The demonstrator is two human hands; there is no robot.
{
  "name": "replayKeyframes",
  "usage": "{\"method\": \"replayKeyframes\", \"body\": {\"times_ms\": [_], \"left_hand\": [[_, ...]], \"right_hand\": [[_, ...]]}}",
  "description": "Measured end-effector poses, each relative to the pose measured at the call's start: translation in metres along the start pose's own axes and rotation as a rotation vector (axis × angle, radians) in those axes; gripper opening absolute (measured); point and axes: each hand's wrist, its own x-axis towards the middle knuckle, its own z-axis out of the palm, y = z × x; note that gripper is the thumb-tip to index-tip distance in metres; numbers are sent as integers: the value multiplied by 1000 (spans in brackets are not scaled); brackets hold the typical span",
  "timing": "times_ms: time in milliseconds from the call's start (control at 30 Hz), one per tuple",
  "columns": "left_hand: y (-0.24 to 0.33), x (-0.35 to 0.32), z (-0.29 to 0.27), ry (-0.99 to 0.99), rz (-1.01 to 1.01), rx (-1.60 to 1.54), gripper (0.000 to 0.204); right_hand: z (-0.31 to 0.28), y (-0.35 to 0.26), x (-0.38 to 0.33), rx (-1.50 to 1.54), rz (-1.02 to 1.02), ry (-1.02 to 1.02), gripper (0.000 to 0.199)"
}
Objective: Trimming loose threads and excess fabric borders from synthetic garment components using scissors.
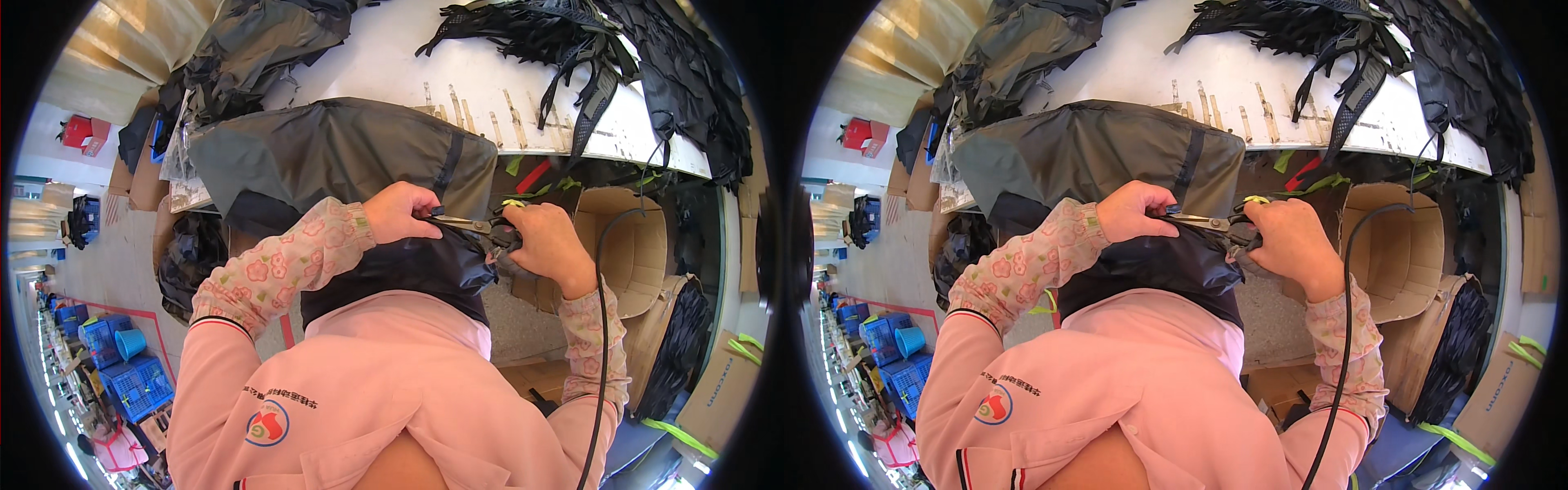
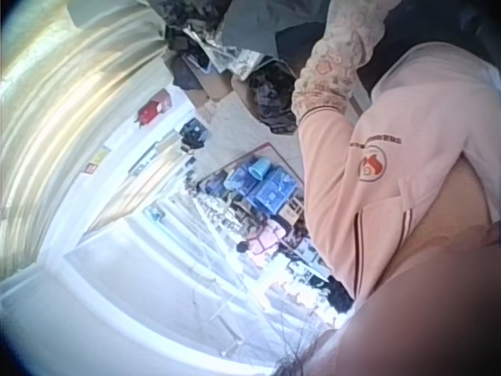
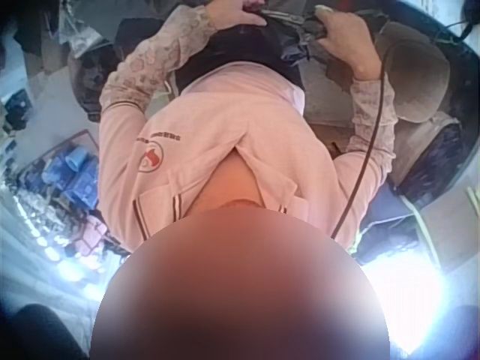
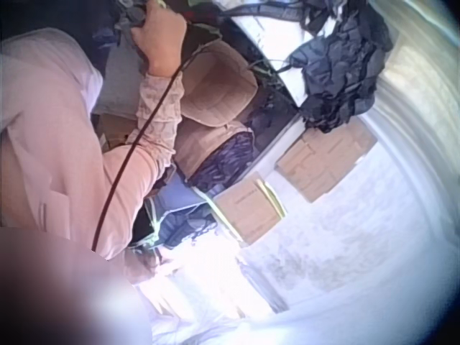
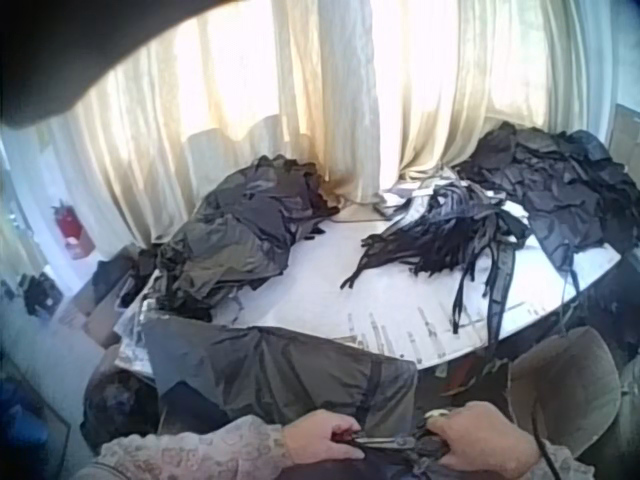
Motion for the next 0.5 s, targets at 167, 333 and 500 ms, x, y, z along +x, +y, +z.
{"method": "replayKeyframes", "body": {"times_ms": [167,333,500], "left_hand": [[-5,2,-2,5,2,46,21],[-17,-7,1,71,146,-34,29],[-6,-39,23,455,534,178,42]], "right_hand": [[4,4,0,-11,38,-41,24],[17,-10,12,305,170,0,35],[61,-32,16,765,242,44,32]]}}
